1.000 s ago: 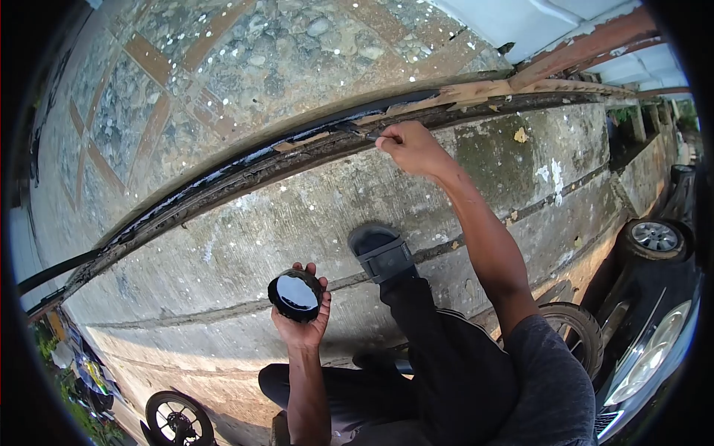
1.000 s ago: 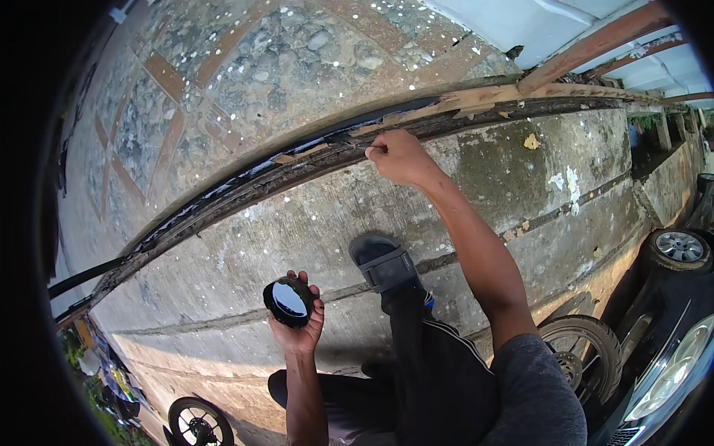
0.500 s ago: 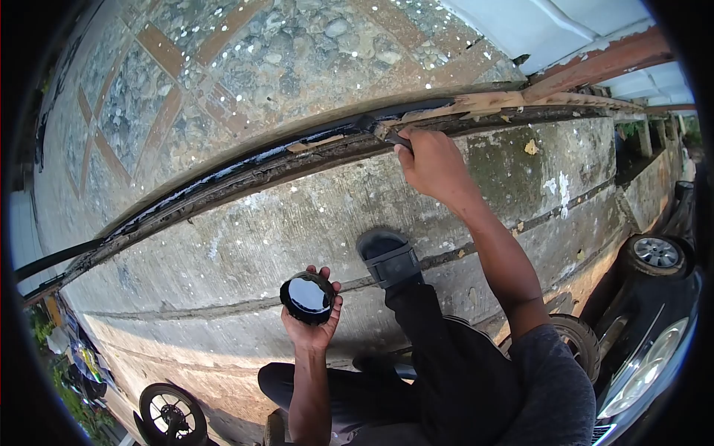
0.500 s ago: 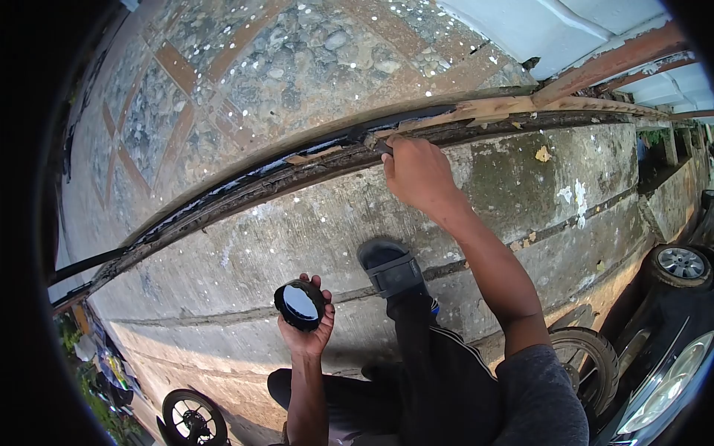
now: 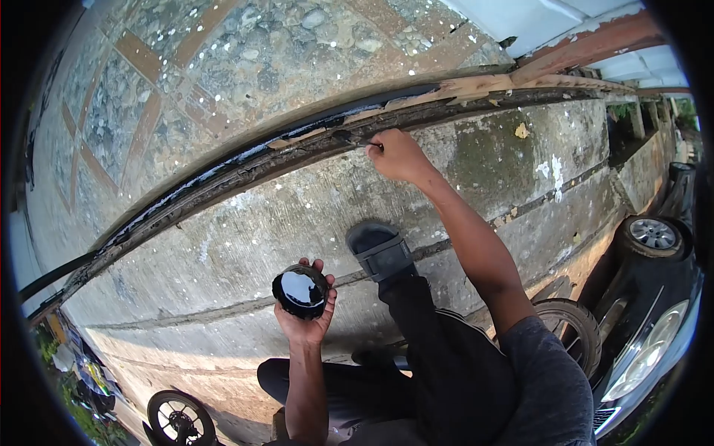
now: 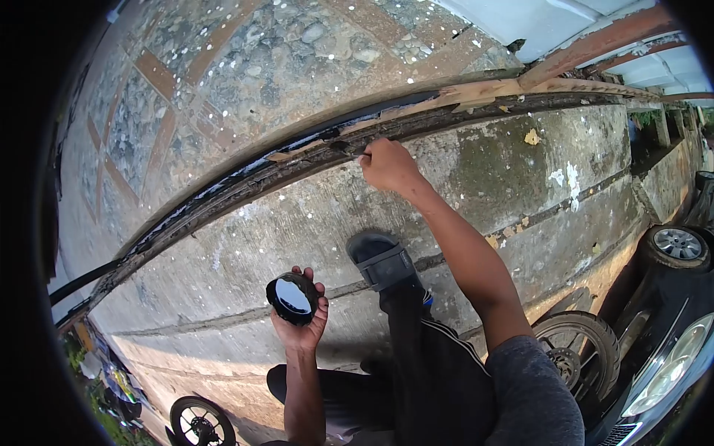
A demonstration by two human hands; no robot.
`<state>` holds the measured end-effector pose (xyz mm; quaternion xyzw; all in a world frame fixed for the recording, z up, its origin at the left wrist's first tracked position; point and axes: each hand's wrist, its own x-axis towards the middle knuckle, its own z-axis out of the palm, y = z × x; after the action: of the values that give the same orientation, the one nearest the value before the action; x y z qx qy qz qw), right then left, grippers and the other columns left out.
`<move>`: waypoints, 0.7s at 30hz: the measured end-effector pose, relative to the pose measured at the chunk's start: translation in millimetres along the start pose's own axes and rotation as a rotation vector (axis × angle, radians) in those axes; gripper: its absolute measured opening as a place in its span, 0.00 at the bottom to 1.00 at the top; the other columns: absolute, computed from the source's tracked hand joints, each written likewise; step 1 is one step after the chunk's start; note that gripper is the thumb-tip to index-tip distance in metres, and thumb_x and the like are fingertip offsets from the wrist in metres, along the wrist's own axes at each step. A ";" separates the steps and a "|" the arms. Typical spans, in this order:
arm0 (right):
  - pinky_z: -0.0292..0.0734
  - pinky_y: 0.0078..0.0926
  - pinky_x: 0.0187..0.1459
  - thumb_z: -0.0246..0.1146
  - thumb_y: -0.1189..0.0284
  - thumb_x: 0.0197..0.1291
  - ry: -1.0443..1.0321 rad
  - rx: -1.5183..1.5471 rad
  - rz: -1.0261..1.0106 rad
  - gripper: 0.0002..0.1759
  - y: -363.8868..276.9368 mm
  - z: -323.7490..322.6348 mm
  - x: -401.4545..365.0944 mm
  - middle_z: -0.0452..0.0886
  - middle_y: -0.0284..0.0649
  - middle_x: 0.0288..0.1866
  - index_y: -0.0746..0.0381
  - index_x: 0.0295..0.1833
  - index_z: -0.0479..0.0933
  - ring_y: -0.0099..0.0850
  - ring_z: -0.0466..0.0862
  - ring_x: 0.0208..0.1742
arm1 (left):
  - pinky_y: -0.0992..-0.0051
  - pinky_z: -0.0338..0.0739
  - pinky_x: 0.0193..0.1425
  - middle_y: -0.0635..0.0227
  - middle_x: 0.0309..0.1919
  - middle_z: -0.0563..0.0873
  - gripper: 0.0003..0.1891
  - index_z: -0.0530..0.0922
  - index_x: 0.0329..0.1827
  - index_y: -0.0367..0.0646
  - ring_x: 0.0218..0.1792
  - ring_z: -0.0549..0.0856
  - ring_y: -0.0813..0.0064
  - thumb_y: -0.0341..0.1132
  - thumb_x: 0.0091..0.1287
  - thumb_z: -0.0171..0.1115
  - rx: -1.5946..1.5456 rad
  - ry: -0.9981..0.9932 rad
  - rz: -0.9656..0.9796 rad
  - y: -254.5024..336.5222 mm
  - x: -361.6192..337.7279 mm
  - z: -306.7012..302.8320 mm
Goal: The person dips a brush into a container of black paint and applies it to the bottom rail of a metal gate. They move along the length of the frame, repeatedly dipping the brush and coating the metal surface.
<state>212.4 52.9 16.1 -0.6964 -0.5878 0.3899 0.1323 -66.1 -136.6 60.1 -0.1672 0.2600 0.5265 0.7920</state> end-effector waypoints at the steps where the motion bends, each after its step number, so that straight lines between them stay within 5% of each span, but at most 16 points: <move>1: 0.78 0.44 0.46 0.62 0.66 0.63 0.019 0.024 0.005 0.15 -5.3 -7.5 0.4 0.85 0.56 0.34 0.68 0.44 0.83 0.52 0.86 0.40 | 0.54 0.84 0.52 0.53 0.61 0.80 0.24 0.70 0.67 0.43 0.54 0.83 0.47 0.48 0.74 0.49 -0.001 -0.005 -0.013 -2.3 0.6 1.1; 7: 0.78 0.40 0.44 0.62 0.67 0.63 0.031 0.110 0.027 0.16 -5.3 -36.0 -31.8 0.85 0.55 0.36 0.70 0.46 0.83 0.51 0.85 0.37 | 0.54 0.84 0.53 0.52 0.63 0.79 0.24 0.71 0.67 0.42 0.55 0.83 0.47 0.46 0.74 0.50 -0.010 -0.030 0.006 3.3 -1.3 1.5; 10: 0.76 0.40 0.36 0.62 0.70 0.63 0.348 0.045 -0.031 0.12 12.5 -5.7 -29.4 0.83 0.52 0.29 0.68 0.45 0.82 0.49 0.84 0.31 | 0.54 0.84 0.54 0.53 0.63 0.79 0.23 0.71 0.66 0.42 0.55 0.83 0.48 0.46 0.74 0.50 0.002 -0.036 -0.004 3.4 -1.6 2.9; 13: 0.77 0.45 0.39 0.60 0.72 0.63 0.455 -0.013 -0.154 0.12 10.0 23.2 -23.6 0.83 0.55 0.31 0.66 0.48 0.81 0.55 0.84 0.36 | 0.51 0.85 0.52 0.50 0.62 0.78 0.28 0.69 0.68 0.41 0.54 0.83 0.44 0.51 0.72 0.50 -0.036 0.014 0.028 -0.8 -1.5 -2.1; 17: 0.77 0.48 0.40 0.61 0.73 0.62 0.482 0.008 -0.010 0.12 26.0 23.1 -29.3 0.83 0.55 0.32 0.65 0.49 0.80 0.57 0.83 0.37 | 0.53 0.85 0.50 0.51 0.60 0.80 0.28 0.69 0.67 0.42 0.52 0.84 0.45 0.51 0.72 0.50 0.001 0.055 0.008 1.8 -2.0 2.9; 21: 0.80 0.46 0.42 0.61 0.73 0.60 0.467 0.017 -0.207 0.14 22.6 19.5 -29.0 0.84 0.57 0.36 0.69 0.48 0.82 0.55 0.85 0.39 | 0.52 0.86 0.49 0.51 0.60 0.80 0.27 0.69 0.67 0.41 0.51 0.84 0.45 0.51 0.72 0.49 0.018 0.041 0.009 4.1 -0.3 6.6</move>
<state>214.8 14.6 -0.1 -0.7024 -0.6062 0.2078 0.3097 -68.4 -131.7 65.6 -0.1697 0.2815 0.5243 0.7855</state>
